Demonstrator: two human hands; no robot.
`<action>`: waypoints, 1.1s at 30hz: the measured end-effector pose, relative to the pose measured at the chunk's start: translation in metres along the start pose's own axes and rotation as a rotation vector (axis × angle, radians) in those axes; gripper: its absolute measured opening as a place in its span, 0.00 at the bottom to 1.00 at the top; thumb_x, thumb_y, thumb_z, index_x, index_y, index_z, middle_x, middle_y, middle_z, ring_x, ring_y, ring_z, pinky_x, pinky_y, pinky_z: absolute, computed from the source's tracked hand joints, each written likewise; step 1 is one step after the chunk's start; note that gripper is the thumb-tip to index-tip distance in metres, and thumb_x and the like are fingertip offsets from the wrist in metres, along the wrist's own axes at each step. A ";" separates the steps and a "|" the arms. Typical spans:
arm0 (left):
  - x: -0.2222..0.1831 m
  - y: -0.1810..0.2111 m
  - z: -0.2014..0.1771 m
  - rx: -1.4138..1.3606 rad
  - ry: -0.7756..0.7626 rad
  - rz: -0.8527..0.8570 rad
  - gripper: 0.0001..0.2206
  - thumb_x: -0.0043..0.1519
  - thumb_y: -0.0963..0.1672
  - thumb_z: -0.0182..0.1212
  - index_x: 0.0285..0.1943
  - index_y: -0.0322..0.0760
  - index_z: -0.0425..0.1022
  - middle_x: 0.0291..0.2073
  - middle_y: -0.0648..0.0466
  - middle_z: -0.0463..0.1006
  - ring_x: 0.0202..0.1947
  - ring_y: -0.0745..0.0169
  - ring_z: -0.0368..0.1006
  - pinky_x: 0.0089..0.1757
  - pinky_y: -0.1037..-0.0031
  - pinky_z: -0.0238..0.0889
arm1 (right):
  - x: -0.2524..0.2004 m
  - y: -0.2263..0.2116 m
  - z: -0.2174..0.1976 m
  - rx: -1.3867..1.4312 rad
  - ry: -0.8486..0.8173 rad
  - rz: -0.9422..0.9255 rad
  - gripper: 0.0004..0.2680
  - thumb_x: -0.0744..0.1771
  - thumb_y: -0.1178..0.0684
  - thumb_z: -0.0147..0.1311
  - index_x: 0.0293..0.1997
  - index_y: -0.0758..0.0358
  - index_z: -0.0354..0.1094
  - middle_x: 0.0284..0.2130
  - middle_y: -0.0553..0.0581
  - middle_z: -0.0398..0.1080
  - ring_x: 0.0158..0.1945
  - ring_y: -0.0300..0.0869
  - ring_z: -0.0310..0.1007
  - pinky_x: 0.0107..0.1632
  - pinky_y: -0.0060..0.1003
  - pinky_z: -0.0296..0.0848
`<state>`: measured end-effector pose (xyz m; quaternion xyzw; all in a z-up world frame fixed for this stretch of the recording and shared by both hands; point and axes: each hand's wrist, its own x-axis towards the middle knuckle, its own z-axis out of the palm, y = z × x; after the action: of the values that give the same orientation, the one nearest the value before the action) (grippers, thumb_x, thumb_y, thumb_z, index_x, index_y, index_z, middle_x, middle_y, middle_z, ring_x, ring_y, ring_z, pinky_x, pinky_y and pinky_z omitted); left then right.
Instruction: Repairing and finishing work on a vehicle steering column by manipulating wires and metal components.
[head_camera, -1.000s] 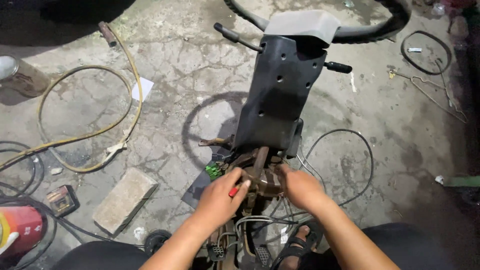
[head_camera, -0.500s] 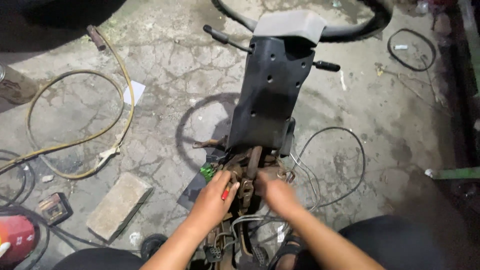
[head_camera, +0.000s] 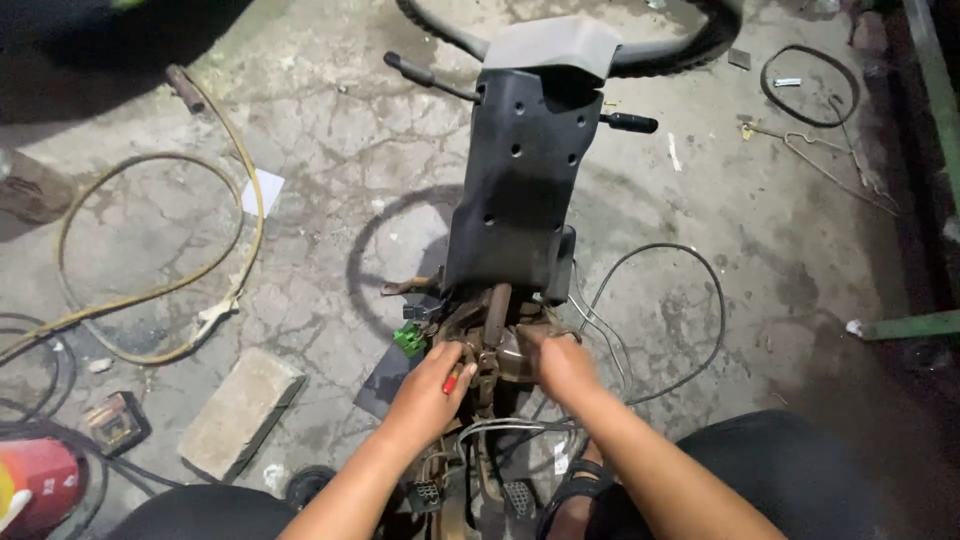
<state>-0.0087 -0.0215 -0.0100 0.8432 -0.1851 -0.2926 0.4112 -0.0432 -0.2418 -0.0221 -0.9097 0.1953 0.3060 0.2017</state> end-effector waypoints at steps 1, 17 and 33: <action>0.000 -0.002 0.003 -0.002 0.000 0.005 0.08 0.71 0.47 0.52 0.49 0.39 0.67 0.42 0.53 0.71 0.38 0.58 0.72 0.39 0.69 0.64 | 0.000 0.004 0.007 -0.002 0.004 0.003 0.20 0.70 0.62 0.46 0.69 0.44 0.62 0.45 0.60 0.76 0.38 0.45 0.77 0.44 0.38 0.82; -0.004 -0.002 0.018 0.155 0.136 0.142 0.12 0.69 0.46 0.55 0.54 0.34 0.72 0.46 0.41 0.77 0.43 0.34 0.78 0.38 0.55 0.77 | -0.032 0.039 0.012 -0.082 0.181 -0.124 0.12 0.68 0.52 0.45 0.54 0.56 0.72 0.31 0.69 0.79 0.40 0.61 0.82 0.42 0.54 0.80; -0.016 0.061 -0.009 0.129 0.154 0.097 0.13 0.71 0.50 0.49 0.39 0.40 0.68 0.33 0.55 0.69 0.30 0.57 0.71 0.31 0.66 0.61 | 0.005 0.067 0.052 -0.086 0.155 -0.451 0.18 0.70 0.49 0.44 0.69 0.24 0.61 0.39 0.62 0.78 0.31 0.60 0.76 0.33 0.53 0.69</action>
<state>-0.0197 -0.0437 0.0490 0.8779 -0.2118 -0.1941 0.3830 -0.0965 -0.2739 -0.0803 -0.9588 -0.0110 0.1903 0.2104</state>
